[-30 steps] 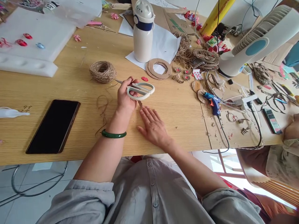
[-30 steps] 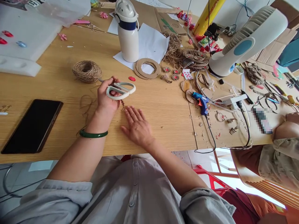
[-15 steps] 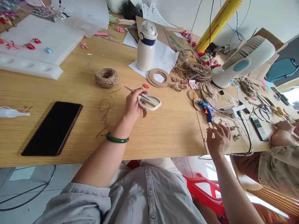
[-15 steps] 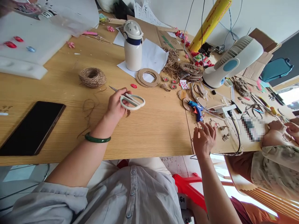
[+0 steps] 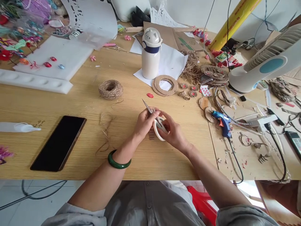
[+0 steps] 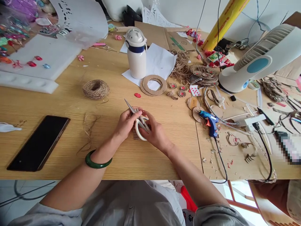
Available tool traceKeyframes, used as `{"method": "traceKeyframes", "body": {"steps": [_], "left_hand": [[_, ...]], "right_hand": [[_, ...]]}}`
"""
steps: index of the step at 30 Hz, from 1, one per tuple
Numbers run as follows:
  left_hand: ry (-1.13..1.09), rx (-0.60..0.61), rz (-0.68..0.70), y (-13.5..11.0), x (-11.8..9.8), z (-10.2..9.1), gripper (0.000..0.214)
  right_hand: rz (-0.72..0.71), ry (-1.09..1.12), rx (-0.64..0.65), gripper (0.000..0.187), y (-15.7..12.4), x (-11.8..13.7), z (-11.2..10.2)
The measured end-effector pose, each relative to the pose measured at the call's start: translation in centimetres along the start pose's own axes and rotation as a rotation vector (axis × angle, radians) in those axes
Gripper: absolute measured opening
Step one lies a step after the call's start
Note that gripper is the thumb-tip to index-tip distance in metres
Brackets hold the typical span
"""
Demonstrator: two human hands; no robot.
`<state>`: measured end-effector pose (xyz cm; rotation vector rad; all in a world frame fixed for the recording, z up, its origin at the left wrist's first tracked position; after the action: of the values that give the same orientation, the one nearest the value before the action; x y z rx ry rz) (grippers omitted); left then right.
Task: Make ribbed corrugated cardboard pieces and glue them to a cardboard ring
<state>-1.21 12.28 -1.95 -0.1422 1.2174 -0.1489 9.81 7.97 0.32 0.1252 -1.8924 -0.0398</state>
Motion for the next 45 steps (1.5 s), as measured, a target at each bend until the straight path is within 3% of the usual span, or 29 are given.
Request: {"method": "traceKeyframes", "body": {"steps": [5,8,12,17,20,24,29,36,45], "left_hand": [[-0.234,0.09,-0.194,-0.1,0.5,1.3,0.036],[-0.213,0.085,-0.254,-0.1,1.1,1.3,0.041],[-0.129,0.125,-0.309,-0.6,2.0,1.3,0.061],[0.024,0.248,-0.222,-1.5,1.4,2.1,0.074],[0.091,0.349,-0.169,-2.3,1.1,3.3,0.073],[0.131,0.395,-0.16,-3.1,1.2,4.2,0.073],[0.184,0.378,-0.193,-3.2,1.6,4.2,0.071],[0.251,0.328,-0.227,-2.7,2.5,3.6,0.039],[0.176,0.422,-0.259,-3.5,1.8,4.3,0.079]], "right_hand": [[0.279,0.539,-0.089,0.044,0.3,-2.5,-2.4],[0.362,0.647,-0.143,0.036,0.4,-3.1,-3.2],[0.397,0.695,-0.237,0.041,0.7,-3.7,-3.9],[0.405,0.656,-0.249,0.045,0.8,-3.6,-4.5],[0.434,0.634,-0.201,0.047,0.4,-3.4,-4.0],[0.397,0.675,-0.125,0.051,0.2,-2.7,-2.8],[0.388,0.667,-0.18,0.052,0.0,-3.3,-3.3],[0.414,0.598,-0.272,0.052,0.2,-3.7,-5.2],[0.409,0.569,-0.272,0.055,-0.1,-2.6,-5.0]]}}
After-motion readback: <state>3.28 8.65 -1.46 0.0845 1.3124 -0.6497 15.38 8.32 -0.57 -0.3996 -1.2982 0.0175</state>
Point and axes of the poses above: each hand's wrist, its own y-axis towards the middle knuckle, its own z-axis out of the palm, x = y × z, the point moved 10 cm from there along y, towards the middle knuckle, and after that the axes turned 6 degrees about -x, right-handed, at the moved point
